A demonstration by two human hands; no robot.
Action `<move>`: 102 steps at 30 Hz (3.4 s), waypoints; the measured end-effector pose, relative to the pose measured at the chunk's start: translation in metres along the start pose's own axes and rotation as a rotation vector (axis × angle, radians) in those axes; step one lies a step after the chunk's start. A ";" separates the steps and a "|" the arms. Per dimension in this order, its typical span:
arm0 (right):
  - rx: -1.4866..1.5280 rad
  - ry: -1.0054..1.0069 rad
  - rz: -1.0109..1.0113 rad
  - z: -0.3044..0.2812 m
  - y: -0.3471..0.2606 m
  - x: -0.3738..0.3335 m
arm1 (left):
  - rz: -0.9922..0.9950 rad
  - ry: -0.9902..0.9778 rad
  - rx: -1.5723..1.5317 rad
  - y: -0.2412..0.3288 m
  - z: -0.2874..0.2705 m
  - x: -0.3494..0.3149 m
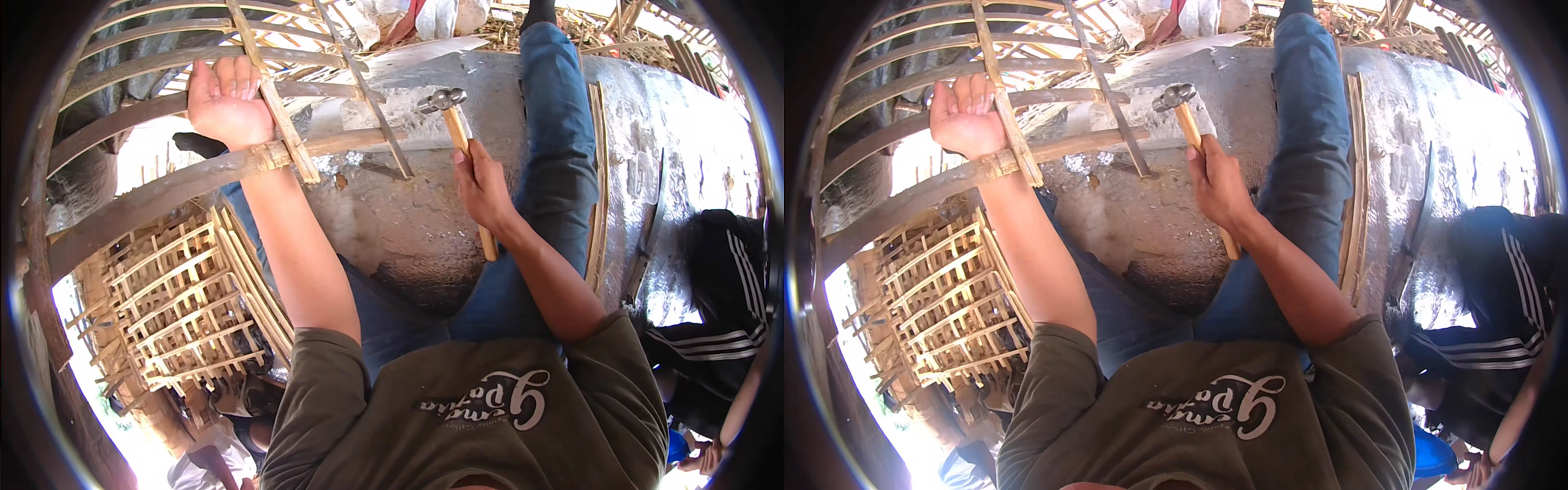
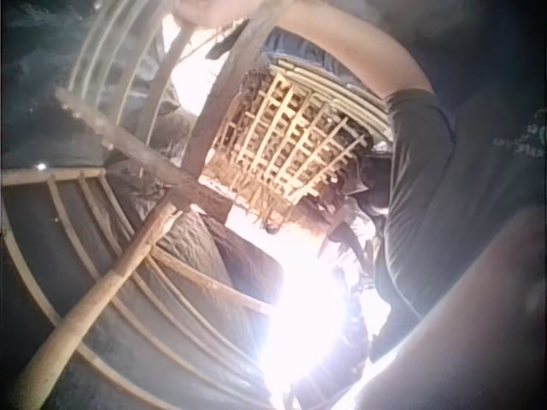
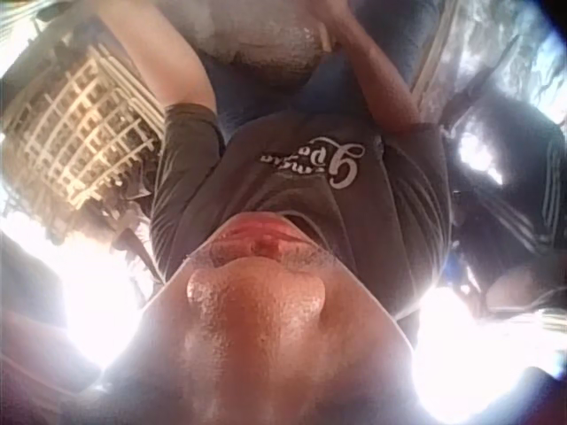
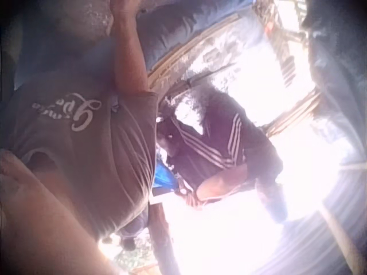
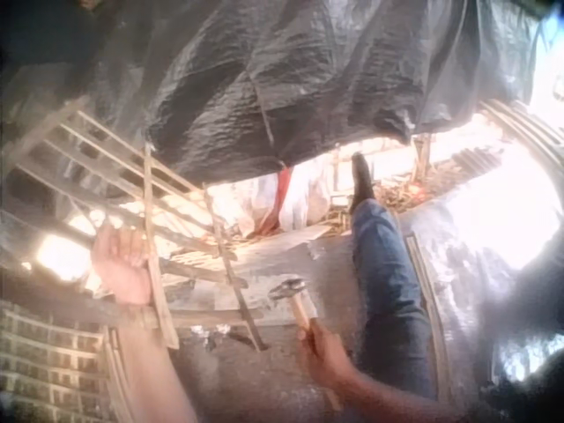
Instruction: The person sits on the ground and uses a hammer to nail thin bamboo strips onto a larger bamboo frame. They repeatedly position the strips and hammer them into place to form a grid-like pattern.
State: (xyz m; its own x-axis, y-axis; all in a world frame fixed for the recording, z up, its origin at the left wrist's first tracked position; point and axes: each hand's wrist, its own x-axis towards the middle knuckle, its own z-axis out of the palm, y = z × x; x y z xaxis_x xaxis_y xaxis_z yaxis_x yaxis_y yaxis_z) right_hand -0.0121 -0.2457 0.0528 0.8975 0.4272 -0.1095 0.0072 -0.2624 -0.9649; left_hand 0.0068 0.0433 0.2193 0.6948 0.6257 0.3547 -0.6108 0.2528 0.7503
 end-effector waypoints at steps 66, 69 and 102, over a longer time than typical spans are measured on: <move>-0.118 0.142 0.036 0.021 -0.003 0.007 | 0.019 -0.108 -0.082 0.004 -0.123 -0.003; -0.166 0.167 0.014 0.014 0.001 0.014 | 0.041 -0.046 -0.163 0.000 -0.143 -0.008; 0.430 0.004 0.188 0.043 -0.050 0.036 | 0.099 0.304 -0.293 -0.039 -0.216 -0.106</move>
State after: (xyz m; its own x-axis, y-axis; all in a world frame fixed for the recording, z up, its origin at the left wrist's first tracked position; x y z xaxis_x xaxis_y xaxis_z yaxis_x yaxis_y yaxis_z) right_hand 0.0013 -0.1798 0.0868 0.8675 0.4026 -0.2921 -0.3385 0.0478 -0.9397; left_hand -0.1246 0.1269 0.0319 0.5105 0.8355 0.2034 -0.7814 0.3520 0.5153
